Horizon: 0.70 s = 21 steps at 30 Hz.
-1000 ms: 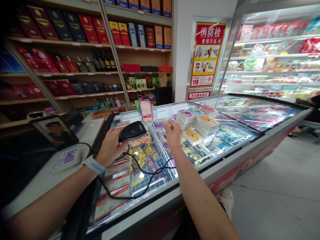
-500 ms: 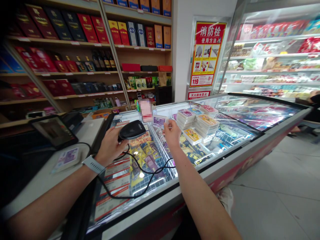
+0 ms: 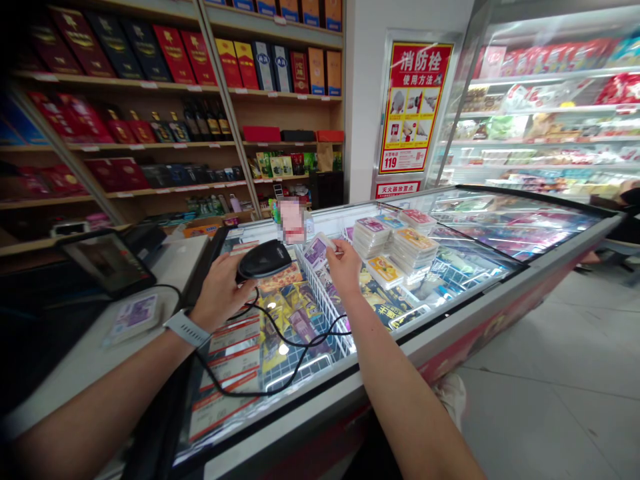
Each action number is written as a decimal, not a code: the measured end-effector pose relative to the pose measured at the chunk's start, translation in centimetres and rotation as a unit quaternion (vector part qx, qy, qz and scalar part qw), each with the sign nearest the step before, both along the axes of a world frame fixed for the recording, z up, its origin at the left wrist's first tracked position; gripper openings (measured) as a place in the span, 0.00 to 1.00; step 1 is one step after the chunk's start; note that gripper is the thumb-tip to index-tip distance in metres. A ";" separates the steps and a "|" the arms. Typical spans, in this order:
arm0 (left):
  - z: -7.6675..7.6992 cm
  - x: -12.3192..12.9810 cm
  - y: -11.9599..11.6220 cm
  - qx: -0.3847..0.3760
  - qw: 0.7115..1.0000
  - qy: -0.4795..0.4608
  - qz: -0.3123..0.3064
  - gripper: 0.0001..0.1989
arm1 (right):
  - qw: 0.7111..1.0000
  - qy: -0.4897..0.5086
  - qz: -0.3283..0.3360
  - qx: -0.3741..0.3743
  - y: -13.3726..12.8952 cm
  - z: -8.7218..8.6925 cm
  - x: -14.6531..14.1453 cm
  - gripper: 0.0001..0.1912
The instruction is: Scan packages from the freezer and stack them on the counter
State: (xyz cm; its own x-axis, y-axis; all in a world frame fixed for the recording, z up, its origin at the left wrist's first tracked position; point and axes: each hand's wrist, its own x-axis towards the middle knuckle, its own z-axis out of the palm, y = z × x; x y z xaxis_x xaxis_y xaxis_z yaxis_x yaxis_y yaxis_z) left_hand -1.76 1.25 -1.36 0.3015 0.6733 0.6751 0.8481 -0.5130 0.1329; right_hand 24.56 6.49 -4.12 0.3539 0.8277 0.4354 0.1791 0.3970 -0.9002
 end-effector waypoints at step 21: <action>-0.1 -0.2 0.2 -0.004 1.000 0.002 -0.004 0.23 | 0.998 -0.058 -0.015 -0.002 1.2 -1.3 0.1 0.22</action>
State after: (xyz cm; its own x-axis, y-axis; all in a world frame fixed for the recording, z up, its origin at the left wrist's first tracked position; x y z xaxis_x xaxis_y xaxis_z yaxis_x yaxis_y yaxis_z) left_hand -1.93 1.44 -1.50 0.3100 0.6765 0.6680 0.8447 -0.5185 0.1331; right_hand 24.67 7.67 -5.42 0.3262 0.8191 0.4718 0.2932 0.3868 -0.8743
